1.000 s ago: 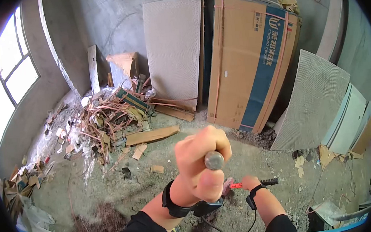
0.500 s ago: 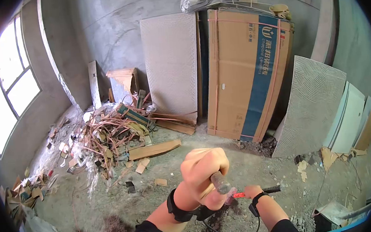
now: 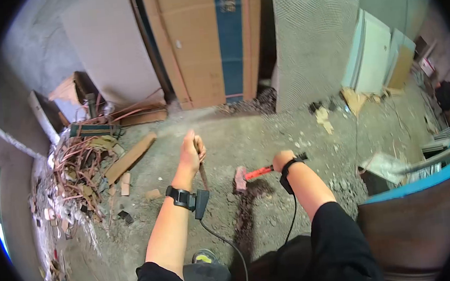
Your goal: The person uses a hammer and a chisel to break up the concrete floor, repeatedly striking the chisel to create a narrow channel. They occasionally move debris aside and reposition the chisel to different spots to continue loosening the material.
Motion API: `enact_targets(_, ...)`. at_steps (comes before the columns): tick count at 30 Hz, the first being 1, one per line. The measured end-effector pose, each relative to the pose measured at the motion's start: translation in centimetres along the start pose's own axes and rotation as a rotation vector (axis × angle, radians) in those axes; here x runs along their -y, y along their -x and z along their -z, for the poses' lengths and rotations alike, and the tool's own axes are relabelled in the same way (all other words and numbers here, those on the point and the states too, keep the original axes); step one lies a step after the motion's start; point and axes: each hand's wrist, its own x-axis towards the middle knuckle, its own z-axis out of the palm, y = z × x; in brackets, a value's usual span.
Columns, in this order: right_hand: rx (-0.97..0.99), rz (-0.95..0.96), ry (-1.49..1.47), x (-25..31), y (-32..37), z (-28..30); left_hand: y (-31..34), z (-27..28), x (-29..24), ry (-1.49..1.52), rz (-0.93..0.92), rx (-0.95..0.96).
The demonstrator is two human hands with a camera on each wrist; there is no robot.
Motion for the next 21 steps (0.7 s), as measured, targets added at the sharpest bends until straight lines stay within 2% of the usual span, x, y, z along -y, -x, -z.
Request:
enact_targets(1,-0.044,-0.017,-0.038,0.1,0.8,0.4,0.1,0.2,2.2,-0.065,0.027,0.004)
enact_targets(4,0.068,-0.027,-0.021,0.2,0.0,0.5,-0.4,-0.2,5.4,-0.126,0.047,0.064)
enact_targets(7,0.140,-0.060,-0.015,0.4,-1.0,0.1,-0.3,-1.7,5.2,-0.108,0.043,0.123)
enact_targets(10,0.131,-0.035,-0.007,0.1,-1.3,-0.1,-0.7,-2.1,5.1,-0.121,0.004,0.215)
enact_targets(14,-0.037,-0.029,-0.026,-0.8,-1.8,-0.8,-0.4,-1.9,5.0,-0.151,0.054,0.232)
enact_targets(15,-0.197,0.000,-0.060,-1.6,-1.7,-2.1,-0.4,-1.6,5.0,-0.161,0.038,0.211)
enact_targets(16,-0.229,-0.002,-0.043,-2.2,-1.7,-3.1,-0.6,-1.4,5.0,-0.166,0.017,0.193)
enact_targets(18,-0.157,-0.033,-0.040,-2.8,-1.2,-5.1,-0.8,-0.7,4.6,-0.143,0.036,0.169)
enact_targets(19,-0.038,-0.056,-0.125,-3.2,-1.3,-6.1,-0.8,-0.2,4.5,-0.122,-0.002,0.115)
enact_targets(21,0.032,-0.076,-0.162,-3.2,-0.6,-7.2,-0.6,1.1,4.8,-0.100,-0.088,0.027)
